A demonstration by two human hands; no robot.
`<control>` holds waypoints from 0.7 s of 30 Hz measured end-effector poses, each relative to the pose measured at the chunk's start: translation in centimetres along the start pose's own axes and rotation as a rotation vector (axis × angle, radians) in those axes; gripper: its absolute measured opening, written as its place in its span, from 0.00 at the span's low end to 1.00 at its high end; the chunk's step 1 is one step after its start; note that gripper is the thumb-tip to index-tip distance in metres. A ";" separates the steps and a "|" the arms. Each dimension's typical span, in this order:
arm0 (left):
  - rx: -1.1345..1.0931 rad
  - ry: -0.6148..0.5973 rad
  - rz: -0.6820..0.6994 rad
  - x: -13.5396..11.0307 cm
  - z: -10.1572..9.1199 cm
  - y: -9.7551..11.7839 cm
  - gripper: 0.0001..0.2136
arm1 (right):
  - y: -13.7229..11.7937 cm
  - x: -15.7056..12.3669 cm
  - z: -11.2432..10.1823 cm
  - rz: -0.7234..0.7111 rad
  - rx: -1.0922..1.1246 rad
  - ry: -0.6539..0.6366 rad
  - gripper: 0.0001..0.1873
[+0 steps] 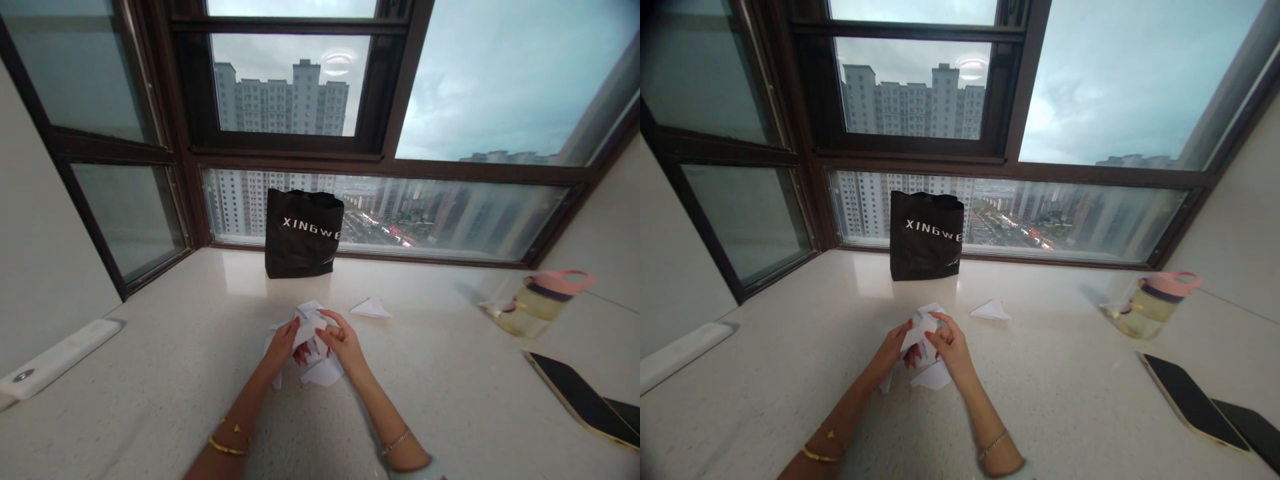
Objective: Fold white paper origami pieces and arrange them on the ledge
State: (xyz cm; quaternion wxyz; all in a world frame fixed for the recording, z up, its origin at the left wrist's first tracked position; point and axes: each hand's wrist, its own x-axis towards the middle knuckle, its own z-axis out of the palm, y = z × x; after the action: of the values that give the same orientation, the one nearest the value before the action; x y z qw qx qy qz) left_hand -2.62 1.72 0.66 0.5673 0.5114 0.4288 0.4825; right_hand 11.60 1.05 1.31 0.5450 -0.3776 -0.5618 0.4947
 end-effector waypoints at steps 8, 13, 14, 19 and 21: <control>0.077 -0.047 0.024 -0.1 -0.1 0.0 0.25 | 0.4 0.1 -0.1 -0.051 -0.168 0.029 0.20; 0.159 0.012 0.051 0.1 -0.4 -0.2 0.26 | -0.6 0.3 -0.4 -0.038 0.005 0.069 0.20; 0.153 -0.001 0.039 0.1 -0.3 -0.2 0.27 | -0.6 0.2 -0.2 -0.035 0.027 0.051 0.20; 0.162 -0.044 0.025 0.0 0.0 -0.2 0.27 | -0.4 0.1 0.1 -0.067 0.017 0.105 0.18; 0.189 -0.025 0.068 -0.2 0.0 0.1 0.27 | -0.3 0.3 -0.7 -0.110 0.006 0.270 0.19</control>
State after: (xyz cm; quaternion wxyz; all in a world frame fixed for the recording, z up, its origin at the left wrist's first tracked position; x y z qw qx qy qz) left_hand -2.69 1.58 0.72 0.5050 0.5831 0.4476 0.4522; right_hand 12.29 1.41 1.60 0.6432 -0.4078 -0.5017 0.4102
